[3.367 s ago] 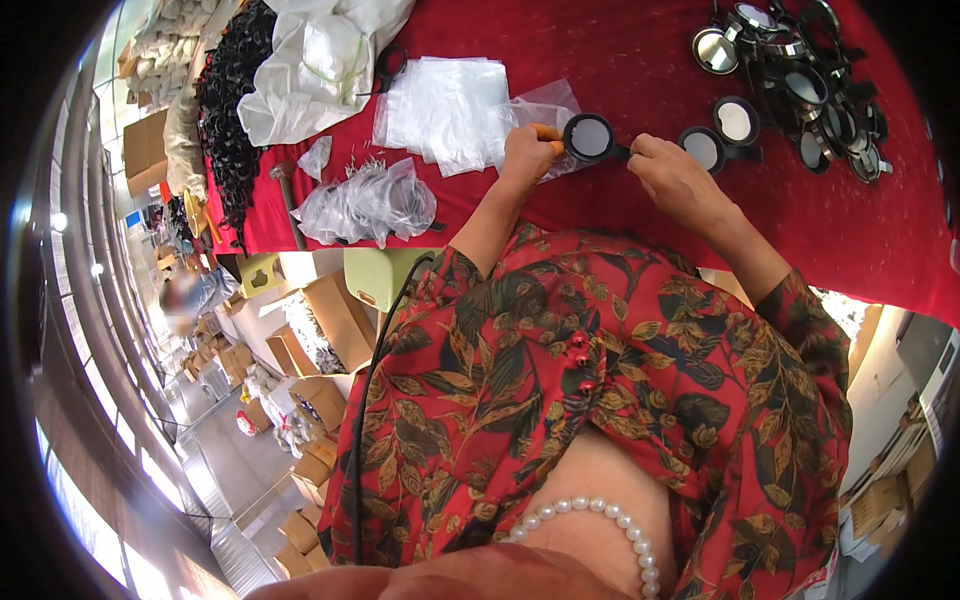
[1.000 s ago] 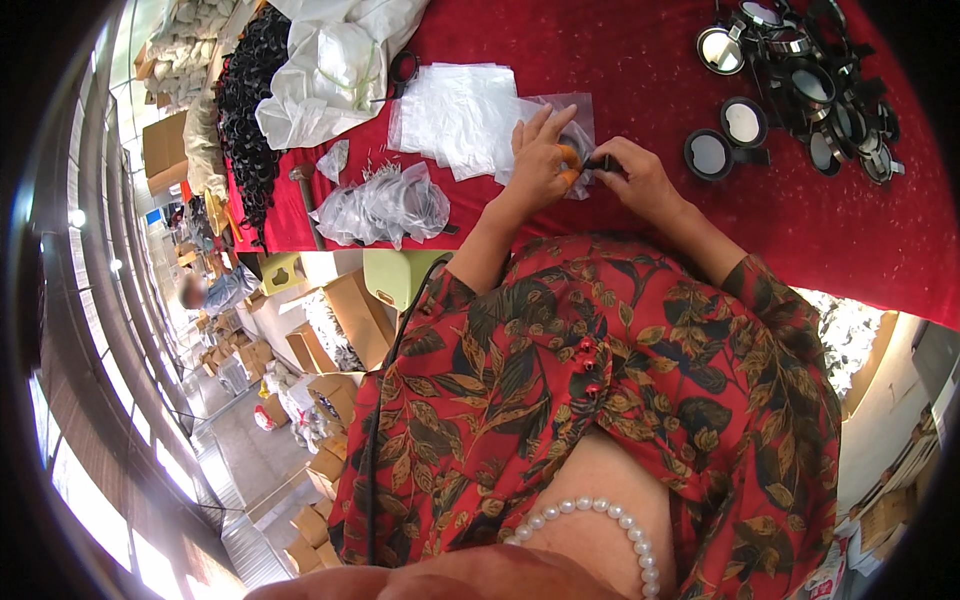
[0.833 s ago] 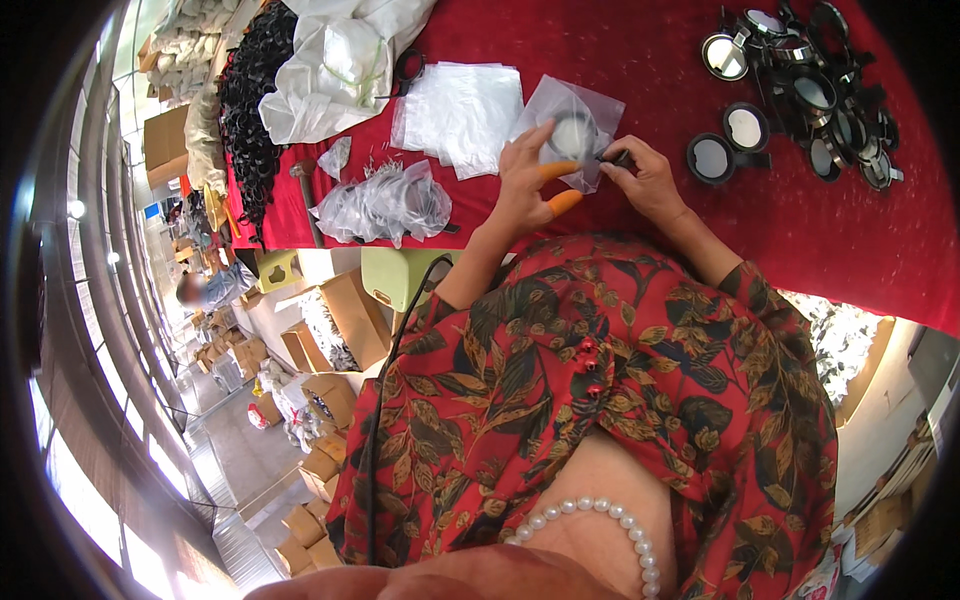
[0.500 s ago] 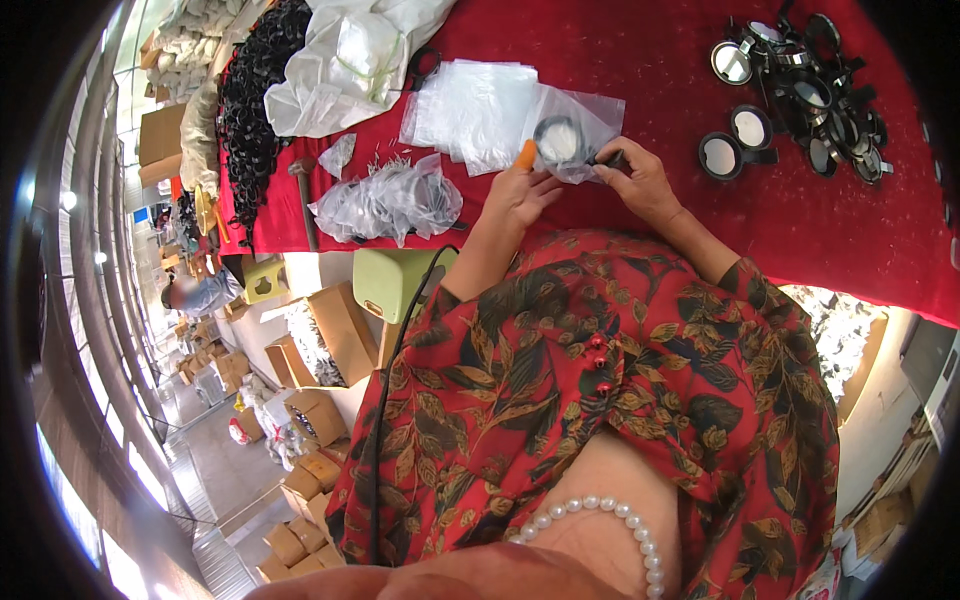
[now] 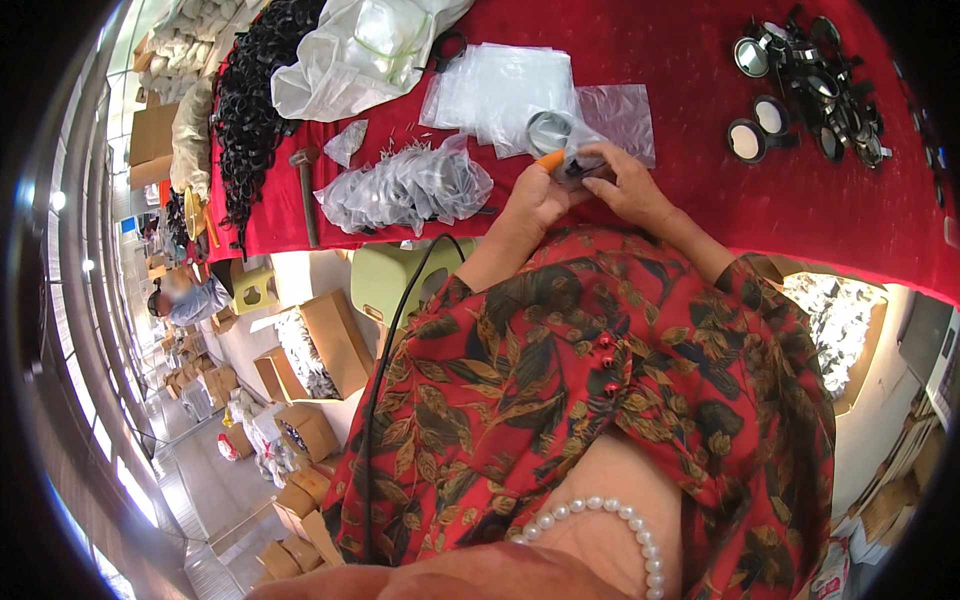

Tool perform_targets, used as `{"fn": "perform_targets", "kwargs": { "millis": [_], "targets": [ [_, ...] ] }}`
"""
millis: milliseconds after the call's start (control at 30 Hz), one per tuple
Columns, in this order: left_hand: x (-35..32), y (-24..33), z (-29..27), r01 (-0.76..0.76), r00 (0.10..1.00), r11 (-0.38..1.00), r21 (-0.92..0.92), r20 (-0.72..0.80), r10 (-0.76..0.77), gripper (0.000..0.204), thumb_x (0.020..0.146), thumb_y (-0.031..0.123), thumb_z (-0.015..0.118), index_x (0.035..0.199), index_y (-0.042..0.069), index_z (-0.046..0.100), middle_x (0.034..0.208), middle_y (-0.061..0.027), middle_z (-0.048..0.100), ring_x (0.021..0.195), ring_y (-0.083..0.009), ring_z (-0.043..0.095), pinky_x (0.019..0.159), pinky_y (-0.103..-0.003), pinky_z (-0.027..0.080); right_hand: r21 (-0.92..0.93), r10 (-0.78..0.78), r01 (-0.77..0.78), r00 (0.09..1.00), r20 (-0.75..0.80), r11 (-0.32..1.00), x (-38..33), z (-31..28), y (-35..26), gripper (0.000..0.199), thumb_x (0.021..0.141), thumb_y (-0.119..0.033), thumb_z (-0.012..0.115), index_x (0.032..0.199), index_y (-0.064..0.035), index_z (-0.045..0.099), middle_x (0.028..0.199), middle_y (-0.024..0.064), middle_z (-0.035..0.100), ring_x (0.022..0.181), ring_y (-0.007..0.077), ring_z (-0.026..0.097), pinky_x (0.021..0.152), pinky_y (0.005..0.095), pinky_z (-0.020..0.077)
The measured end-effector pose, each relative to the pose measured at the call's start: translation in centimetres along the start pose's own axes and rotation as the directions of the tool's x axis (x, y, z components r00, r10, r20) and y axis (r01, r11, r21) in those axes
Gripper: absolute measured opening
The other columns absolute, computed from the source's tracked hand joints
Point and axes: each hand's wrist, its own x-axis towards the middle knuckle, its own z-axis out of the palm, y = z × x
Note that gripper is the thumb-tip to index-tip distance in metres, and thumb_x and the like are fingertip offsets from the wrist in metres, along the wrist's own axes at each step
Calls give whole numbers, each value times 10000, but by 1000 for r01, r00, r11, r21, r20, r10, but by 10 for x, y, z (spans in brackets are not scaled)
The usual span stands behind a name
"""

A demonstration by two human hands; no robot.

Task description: Packing small round black components into plastic bags at a manufacturing workstation.

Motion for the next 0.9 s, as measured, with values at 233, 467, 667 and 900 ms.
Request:
{"fn": "perform_targets", "kwargs": {
  "millis": [233, 467, 667, 900],
  "targets": [
    [-41, 30, -44, -243, 855, 880, 407, -339, 393, 236, 878, 27, 585, 1103, 4, 518, 967, -125, 609, 813, -260, 634, 655, -442, 585, -844, -48, -74, 992, -116, 531, -6, -26, 45, 442, 813, -169, 663, 1230, -75, 551, 1358, 77, 499, 1220, 282, 474, 990, 422, 380],
    [-34, 20, -75, -488, 603, 797, 356, -523, 603, 210, 828, 13, 678, 996, 18, 551, 894, -84, 617, 653, -202, 640, 532, -327, 562, -880, -93, -54, 989, -111, 472, -13, -22, 52, 467, 832, -165, 645, 1280, -106, 527, 1378, 33, 484, 1247, 239, 457, 1015, 404, 350],
    [-37, 36, -73, -405, 481, 868, 287, -741, 469, 223, 856, 125, 686, 992, 19, 545, 838, -82, 640, 622, -230, 666, 496, -324, 508, -872, -108, -28, 990, -92, 489, -17, -30, 57, 474, 825, -155, 652, 1281, -110, 529, 1379, 38, 483, 1244, 241, 460, 1013, 404, 353],
    [-58, 46, -101, 279, 395, 411, 868, -494, 775, 495, 766, 324, 766, 1009, -82, 619, 609, -104, 628, 437, -179, 589, 368, -287, 424, -821, -236, 104, 971, -38, 561, -22, -46, 53, 335, 799, -117, 659, 1129, -84, 605, 1226, 58, 567, 1132, 249, 521, 926, 383, 412]
  ]
}}
